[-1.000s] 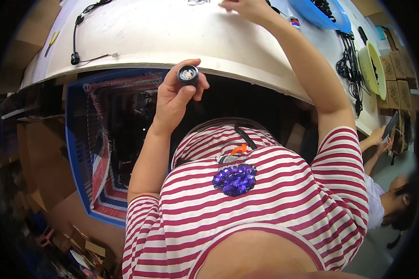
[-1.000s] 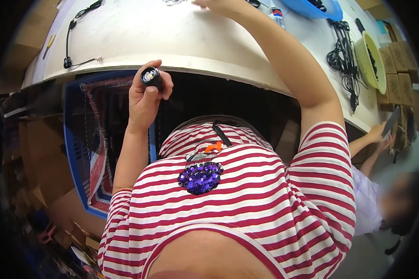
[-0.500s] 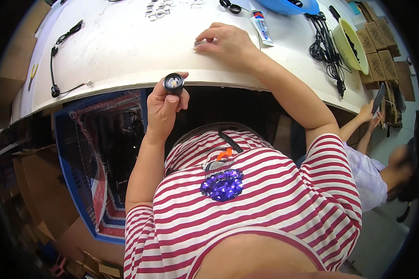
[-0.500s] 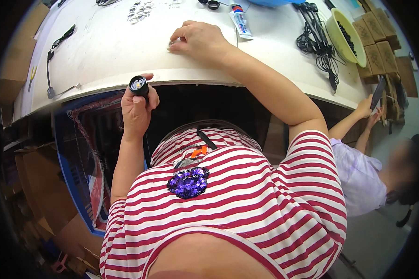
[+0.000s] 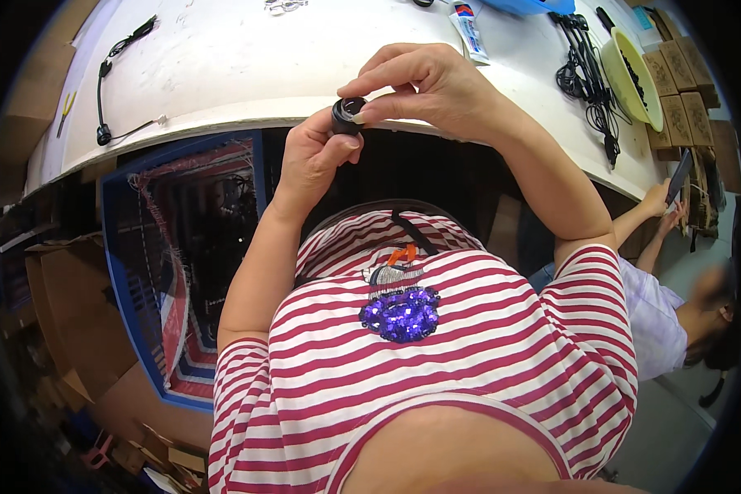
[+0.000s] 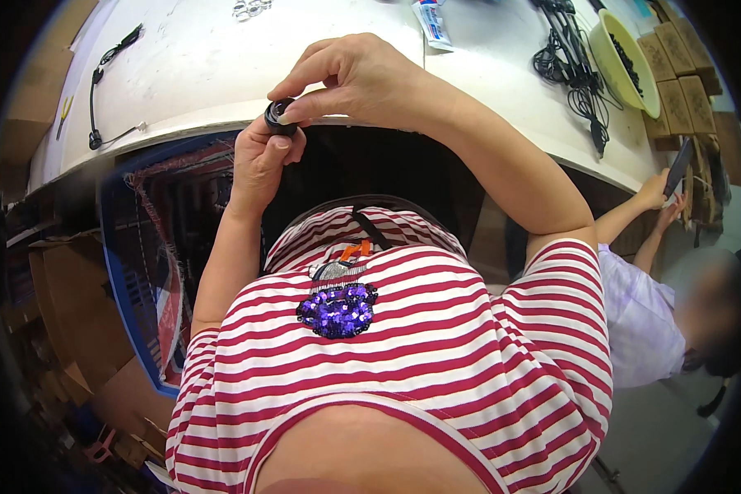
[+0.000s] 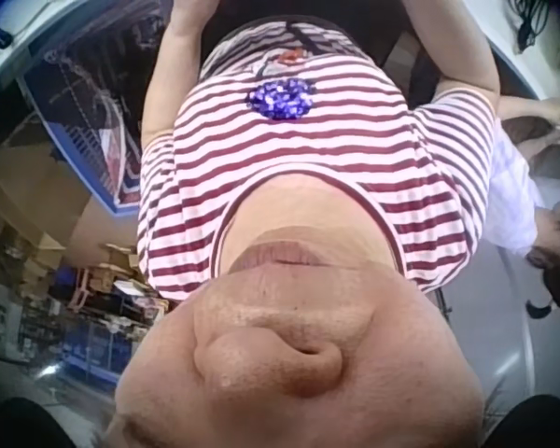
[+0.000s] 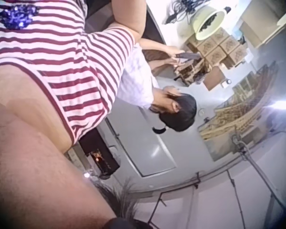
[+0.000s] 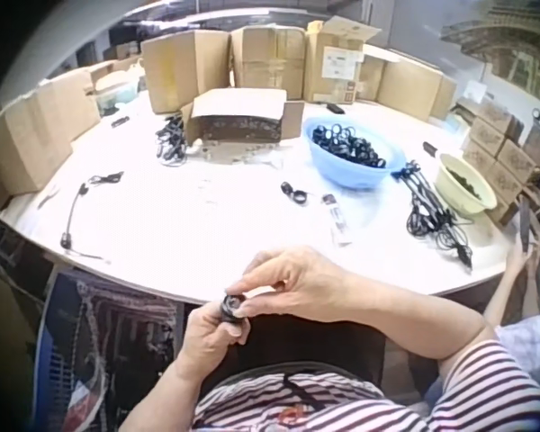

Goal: The person assembles small electronic components at a workbench. They pick up a black cylindrical device, apply adhesive from a tube to its interior, and attach a small circular part. This process is repeated for a second unit. The person then places the finished items into a blue crate filled with similar cables and components.

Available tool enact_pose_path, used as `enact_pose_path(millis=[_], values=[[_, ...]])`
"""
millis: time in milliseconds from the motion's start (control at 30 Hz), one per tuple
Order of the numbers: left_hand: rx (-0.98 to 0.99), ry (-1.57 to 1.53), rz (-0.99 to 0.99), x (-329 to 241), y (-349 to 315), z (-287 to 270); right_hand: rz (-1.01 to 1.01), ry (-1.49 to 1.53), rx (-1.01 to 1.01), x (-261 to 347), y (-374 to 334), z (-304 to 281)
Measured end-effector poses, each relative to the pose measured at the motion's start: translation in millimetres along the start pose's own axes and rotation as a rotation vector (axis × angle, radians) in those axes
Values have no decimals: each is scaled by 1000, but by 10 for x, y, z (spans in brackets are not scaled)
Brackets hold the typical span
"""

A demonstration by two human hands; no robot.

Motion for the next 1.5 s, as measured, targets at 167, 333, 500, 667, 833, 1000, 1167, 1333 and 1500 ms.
enact_pose_path(millis=[167,333,500,667,833,1000,1167,1333,1500], values=[[39,71,-11,34,20,89,-43,-6,1,-18,-98,-25],[-4,175,-9,9,-1,120,25,-56,-67,-91,-72,-174],[4,98,-29,14,-18,108,127,-595,-459,-691,343,-853],[-12,74,-1,-51,-59,57,320,-954,-432,-1175,563,-951],[-58,66,-10,-75,-142,-83,451,-356,-304,-1048,575,-732],[-25,35,-4,-95,-127,-47,731,721,190,-1096,452,-143],[-30,34,3,-140,-159,-43,714,122,-51,-1245,445,-407],[-60,13,-13,-124,-148,-33,172,-410,-234,-892,398,-326],[4,100,-39,-149,-151,49,212,-203,-134,-651,297,-259]])
Point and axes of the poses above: each hand's wrist, its own y-axis towards the middle knuckle, its own z-axis out of the palm, x = y × z, the point moved 6 cm from there along y, towards the middle knuckle, and after that the axes turned 8 degrees about z, right-handed, at the moved point
